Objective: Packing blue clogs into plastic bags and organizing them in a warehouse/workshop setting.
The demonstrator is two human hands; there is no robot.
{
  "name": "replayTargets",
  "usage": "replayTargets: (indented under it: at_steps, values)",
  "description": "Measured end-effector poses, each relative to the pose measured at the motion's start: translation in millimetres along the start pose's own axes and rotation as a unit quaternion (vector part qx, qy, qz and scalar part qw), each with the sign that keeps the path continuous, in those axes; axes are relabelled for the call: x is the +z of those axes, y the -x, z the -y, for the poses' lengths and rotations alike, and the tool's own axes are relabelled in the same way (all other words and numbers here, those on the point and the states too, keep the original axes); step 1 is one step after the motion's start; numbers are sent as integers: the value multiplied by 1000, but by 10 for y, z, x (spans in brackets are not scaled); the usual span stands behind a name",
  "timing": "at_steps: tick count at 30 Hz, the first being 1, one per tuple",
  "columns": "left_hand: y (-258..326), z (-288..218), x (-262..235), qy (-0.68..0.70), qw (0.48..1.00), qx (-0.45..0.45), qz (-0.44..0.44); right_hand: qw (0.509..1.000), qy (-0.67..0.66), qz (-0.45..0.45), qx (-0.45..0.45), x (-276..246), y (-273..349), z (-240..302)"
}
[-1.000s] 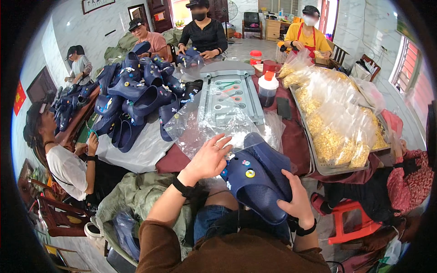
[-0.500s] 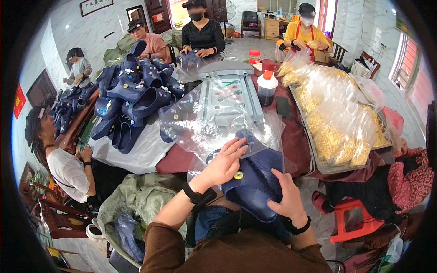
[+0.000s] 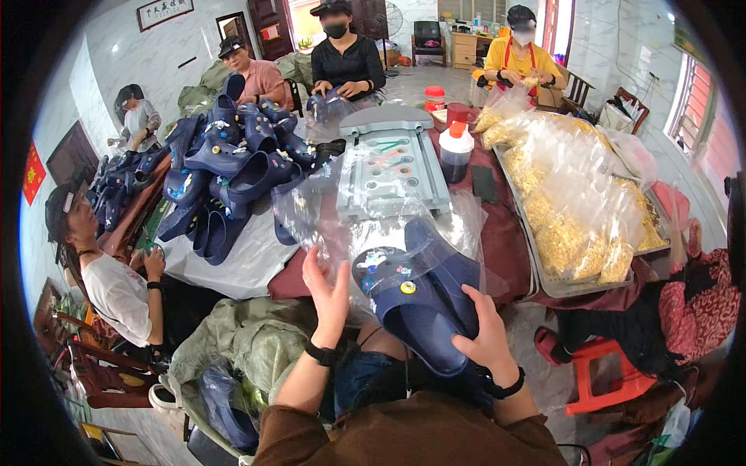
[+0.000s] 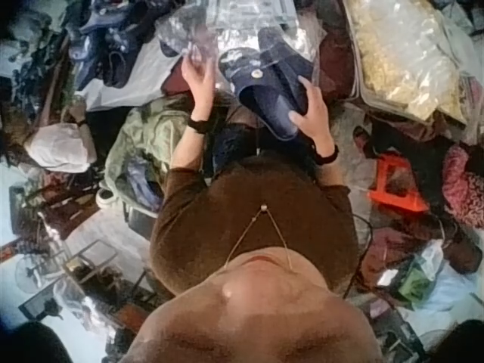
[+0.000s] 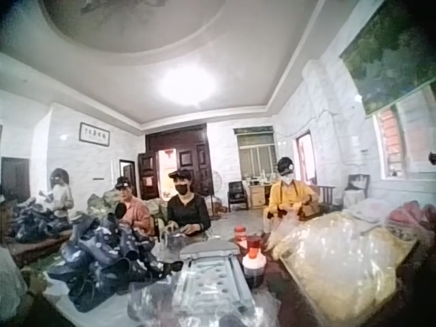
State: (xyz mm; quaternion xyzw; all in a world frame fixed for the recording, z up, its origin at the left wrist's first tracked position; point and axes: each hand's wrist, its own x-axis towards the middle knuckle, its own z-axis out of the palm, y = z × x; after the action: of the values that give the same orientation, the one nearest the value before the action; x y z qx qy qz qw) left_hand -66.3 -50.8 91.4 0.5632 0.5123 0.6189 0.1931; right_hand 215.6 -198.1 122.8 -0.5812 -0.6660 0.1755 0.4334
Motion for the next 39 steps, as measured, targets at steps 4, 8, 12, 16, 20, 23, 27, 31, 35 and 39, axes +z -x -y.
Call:
replayTargets:
  at_steps: [4,8,12,16,20,23,27,31,35,39]
  values:
    - [157,418,-89,-105,992,-67,-33,1000,-2,2,16,57,11,79]
    - [221,-26,-57,233,915,-309,109,1000,-13,-21,0,125,6,9]
    - [286,96,-39,338,823,-393,234,999,-21,-30,-23,232,-43,107]
    - [292,-219,4,436,729,-475,230,997,-12,-65,-28,260,-90,166]
    - [426,-97,-75,369,799,-372,295,997,-3,-79,12,356,-109,183]
    - [537,-352,38,289,882,-293,229,995,6,-94,9,402,-116,209]
    - [524,-52,66,250,889,-335,189,997,-16,-72,27,446,-129,179]
    - [413,16,-19,231,884,-386,126,995,-72,-69,20,495,-99,31]
    - [341,78,-13,320,815,-472,102,989,-143,-31,30,521,-69,91]
    - [325,40,95,347,793,-486,120,977,-213,-33,4,702,-86,140]
